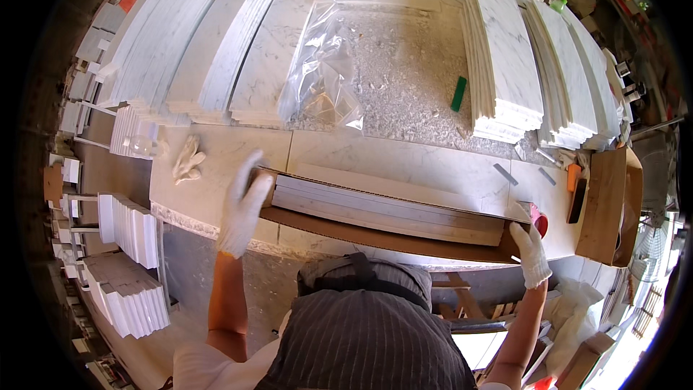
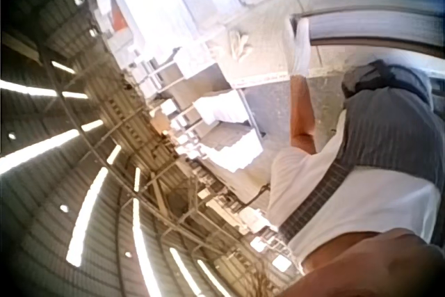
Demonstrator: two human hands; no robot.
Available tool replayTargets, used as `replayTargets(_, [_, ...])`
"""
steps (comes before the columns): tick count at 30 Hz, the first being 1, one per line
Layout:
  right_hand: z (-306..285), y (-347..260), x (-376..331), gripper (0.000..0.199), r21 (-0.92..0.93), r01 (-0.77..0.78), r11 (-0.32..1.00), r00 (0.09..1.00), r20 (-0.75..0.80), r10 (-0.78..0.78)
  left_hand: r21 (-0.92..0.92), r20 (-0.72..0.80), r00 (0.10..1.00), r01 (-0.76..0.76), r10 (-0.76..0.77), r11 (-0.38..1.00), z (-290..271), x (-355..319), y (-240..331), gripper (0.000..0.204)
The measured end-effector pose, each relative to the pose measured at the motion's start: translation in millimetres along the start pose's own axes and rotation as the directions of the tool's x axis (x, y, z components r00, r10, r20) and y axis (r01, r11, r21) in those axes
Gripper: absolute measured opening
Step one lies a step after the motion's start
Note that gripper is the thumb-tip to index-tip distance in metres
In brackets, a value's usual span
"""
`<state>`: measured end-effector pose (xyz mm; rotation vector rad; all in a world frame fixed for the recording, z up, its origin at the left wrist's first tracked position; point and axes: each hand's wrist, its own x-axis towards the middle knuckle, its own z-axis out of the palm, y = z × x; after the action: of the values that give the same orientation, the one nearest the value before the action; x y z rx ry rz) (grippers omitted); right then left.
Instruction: The person wraps white rectangular panels in clear plastic film on a workbench, then places each wrapped panel into a cardboard box. The person repeats this process for multiple panels, using a red tape dispenser to seal the boxes.
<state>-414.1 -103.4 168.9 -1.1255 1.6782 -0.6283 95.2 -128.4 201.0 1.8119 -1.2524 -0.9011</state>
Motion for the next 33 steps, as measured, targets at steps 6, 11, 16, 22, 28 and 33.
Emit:
replayTargets(6, [17.0, 3.0, 11.6, 0.050, -0.141, -0.039, 0.989, 0.999, -0.028, 0.035, 0.035, 0.065, 0.982, 0.174, -0.176, 0.984, 8.2, 11.4, -68.7, 0.043])
replayTargets(11, [26.6, 70.0, 35.2, 0.050, -0.003, 0.061, 0.998, 0.991, -0.120, -0.061, 0.060, 0.089, 0.990, 0.105, -0.110, 0.993, 17.2, 20.5, -72.7, 0.040])
replayTargets(16, [16.4, 47.3, 19.3, 0.071, 0.101, 0.179, 0.979, 0.984, -0.034, -0.176, 0.174, -0.247, 0.968, 0.096, -0.051, 0.980, 27.8, 9.7, -74.7, 0.041])
replayTargets(22, [-1.2, 92.6, 41.4, 0.084, 0.103, 0.293, 0.951, 0.951, 0.069, -0.300, 0.187, -0.337, 0.938, -0.018, 0.082, 0.982, 43.3, -9.5, -44.4, 0.026])
replayTargets(28, [17.2, 90.9, 60.2, 0.052, 0.117, 0.266, 0.957, 0.957, 0.089, -0.277, 0.626, 0.052, 0.857, -0.428, 0.513, 0.652, 43.2, -14.6, -27.6, 0.019])
replayTargets(33, [28.6, 74.0, 55.1, 0.021, -0.097, 0.319, 0.943, 0.937, -0.118, -0.329, 0.721, -0.007, 0.950, -0.213, 0.313, 0.660, 55.4, -3.5, -37.3, 0.018])
